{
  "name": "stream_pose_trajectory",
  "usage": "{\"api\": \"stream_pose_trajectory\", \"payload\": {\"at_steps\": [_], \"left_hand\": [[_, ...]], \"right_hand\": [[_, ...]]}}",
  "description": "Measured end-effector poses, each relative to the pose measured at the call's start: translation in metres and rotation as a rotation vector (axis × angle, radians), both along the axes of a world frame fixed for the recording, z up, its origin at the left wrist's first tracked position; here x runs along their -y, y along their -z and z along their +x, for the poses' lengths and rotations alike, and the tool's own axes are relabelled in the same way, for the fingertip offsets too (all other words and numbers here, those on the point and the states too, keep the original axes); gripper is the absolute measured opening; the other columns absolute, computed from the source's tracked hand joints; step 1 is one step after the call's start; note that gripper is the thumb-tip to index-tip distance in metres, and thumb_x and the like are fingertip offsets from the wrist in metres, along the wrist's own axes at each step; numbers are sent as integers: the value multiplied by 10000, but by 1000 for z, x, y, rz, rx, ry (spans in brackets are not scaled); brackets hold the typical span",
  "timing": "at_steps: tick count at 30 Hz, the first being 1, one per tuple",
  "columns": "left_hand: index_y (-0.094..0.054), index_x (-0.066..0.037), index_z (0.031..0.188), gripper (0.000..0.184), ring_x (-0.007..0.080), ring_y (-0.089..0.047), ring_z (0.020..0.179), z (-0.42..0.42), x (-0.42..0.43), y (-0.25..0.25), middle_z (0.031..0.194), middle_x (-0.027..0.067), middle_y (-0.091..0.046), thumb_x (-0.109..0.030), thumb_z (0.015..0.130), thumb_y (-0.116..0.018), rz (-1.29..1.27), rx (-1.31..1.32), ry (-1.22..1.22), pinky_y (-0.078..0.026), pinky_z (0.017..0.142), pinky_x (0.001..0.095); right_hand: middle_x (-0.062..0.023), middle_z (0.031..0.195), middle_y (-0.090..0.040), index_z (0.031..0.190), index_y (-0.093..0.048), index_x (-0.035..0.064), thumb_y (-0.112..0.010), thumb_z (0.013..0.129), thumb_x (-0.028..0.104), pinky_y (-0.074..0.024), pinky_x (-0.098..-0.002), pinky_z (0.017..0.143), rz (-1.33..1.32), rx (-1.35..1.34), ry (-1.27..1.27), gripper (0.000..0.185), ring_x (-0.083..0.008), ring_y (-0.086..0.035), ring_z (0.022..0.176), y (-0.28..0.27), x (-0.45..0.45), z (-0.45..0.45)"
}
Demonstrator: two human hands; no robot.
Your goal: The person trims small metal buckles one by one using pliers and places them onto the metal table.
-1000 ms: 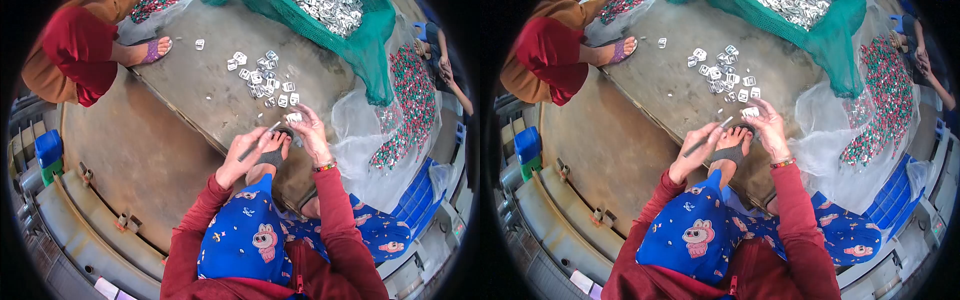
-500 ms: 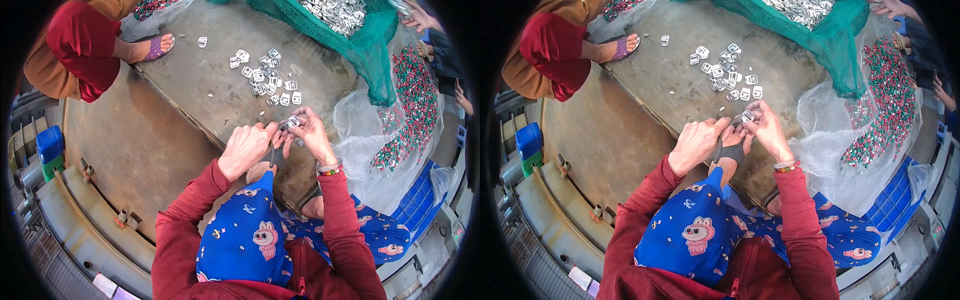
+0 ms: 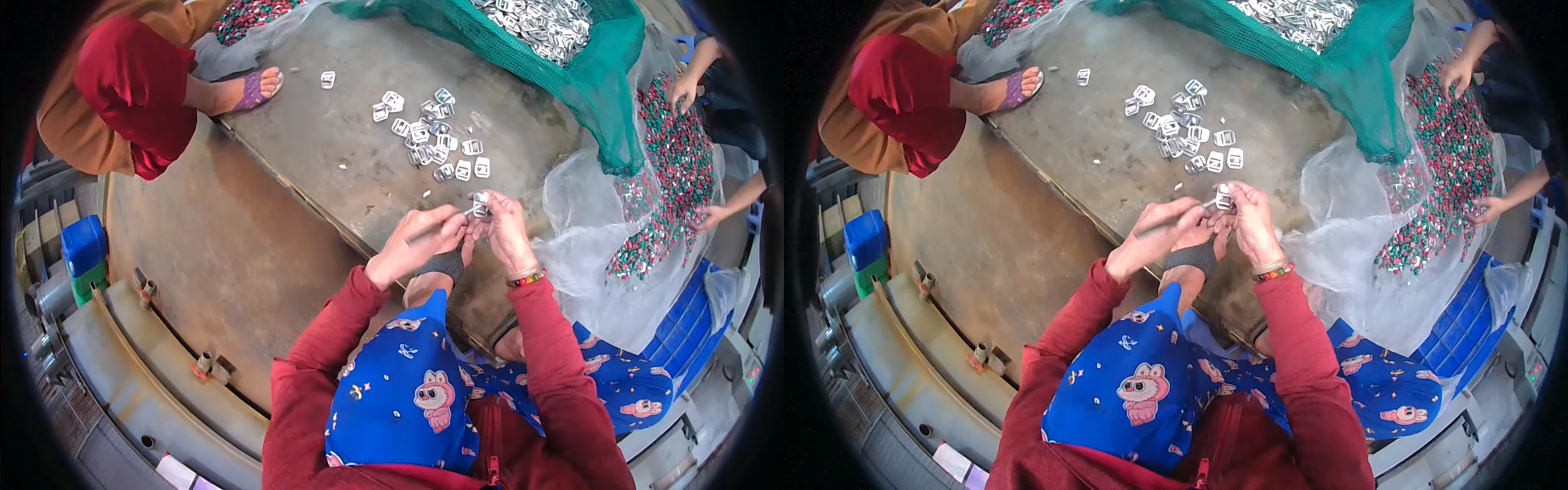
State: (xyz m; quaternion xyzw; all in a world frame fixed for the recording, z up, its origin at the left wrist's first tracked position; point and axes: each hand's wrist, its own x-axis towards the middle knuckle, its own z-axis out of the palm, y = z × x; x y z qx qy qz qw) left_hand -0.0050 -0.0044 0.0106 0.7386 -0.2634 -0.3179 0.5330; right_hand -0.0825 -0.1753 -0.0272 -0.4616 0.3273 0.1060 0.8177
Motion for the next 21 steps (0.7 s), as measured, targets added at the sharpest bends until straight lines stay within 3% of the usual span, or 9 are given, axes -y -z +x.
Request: {"api": "stream_pose_trajectory", "payload": {"at_steps": [5,9,11,13,16,17,18,20,21], "left_hand": [[-648,-15,969,264,59,-448,614,-6,-8,28,655,-33,-516,-229,963,-492,-14,-324,-236,-376,538,243],[-666,-37,972,262,51,-324,567,5,-26,11,604,-59,-373,-229,963,-488,188,-176,-392,-272,493,236],[-667,-36,979,267,48,-327,567,9,-38,1,601,-60,-369,-232,964,-486,255,-136,-454,-276,494,235],[-662,-32,985,275,68,-342,558,9,-47,4,591,-30,-381,-237,964,-481,279,-58,-495,-301,499,256],[-652,-33,984,276,108,-386,550,8,-54,6,569,43,-423,-248,959,-481,351,-53,-527,-366,516,294],[-651,-35,982,270,117,-402,539,9,-50,6,568,58,-439,-246,957,-484,353,-42,-516,-371,514,299],[-650,-37,980,264,126,-418,528,9,-47,4,568,73,-455,-244,956,-487,362,-36,-505,-376,511,303],[-647,-42,974,250,155,-456,510,7,-43,-2,574,110,-485,-241,951,-497,374,-2,-467,-388,506,315],[-645,-45,971,242,175,-478,503,6,-37,-5,581,131,-500,-240,948,-503,376,27,-441,-395,504,322]], "right_hand": [[-146,733,-631,974,-550,-35,-413,982,192,-522,-271,464,128,-68,217,266,-214,-634,552,6,-5,6],[-64,764,-627,1057,-568,2,-505,954,252,-498,-271,496,-589,-21,-203,278,-156,-609,576,6,40,27],[-14,768,-610,1074,-583,38,-555,928,277,-475,-257,521,-781,238,-131,282,-117,-575,587,-31,87,60],[1,737,-598,1039,-607,68,-566,916,286,-449,-235,524,-525,339,351,253,-104,-554,590,-102,107,103],[-34,811,-619,1167,-563,63,-551,916,383,-447,-226,532,-721,220,46,407,-95,-535,576,-92,131,91],[-51,825,-627,1101,-571,47,-549,901,431,-461,-234,545,-921,25,-211,433,-105,-563,582,-76,118,85],[-143,811,-643,1054,-583,-12,-574,870,469,-502,-349,661,-986,-66,-311,515,-232,-641,720,-66,85,81],[-318,991,-606,1096,-534,-36,-587,841,489,-466,-483,810,-1111,-193,-547,586,-457,-584,967,1,60,69],[-330,968,-596,1101,-492,-39,-639,820,416,-467,-492,794,-1182,-163,-501,555,-458,-589,930,31,47,63]]}}
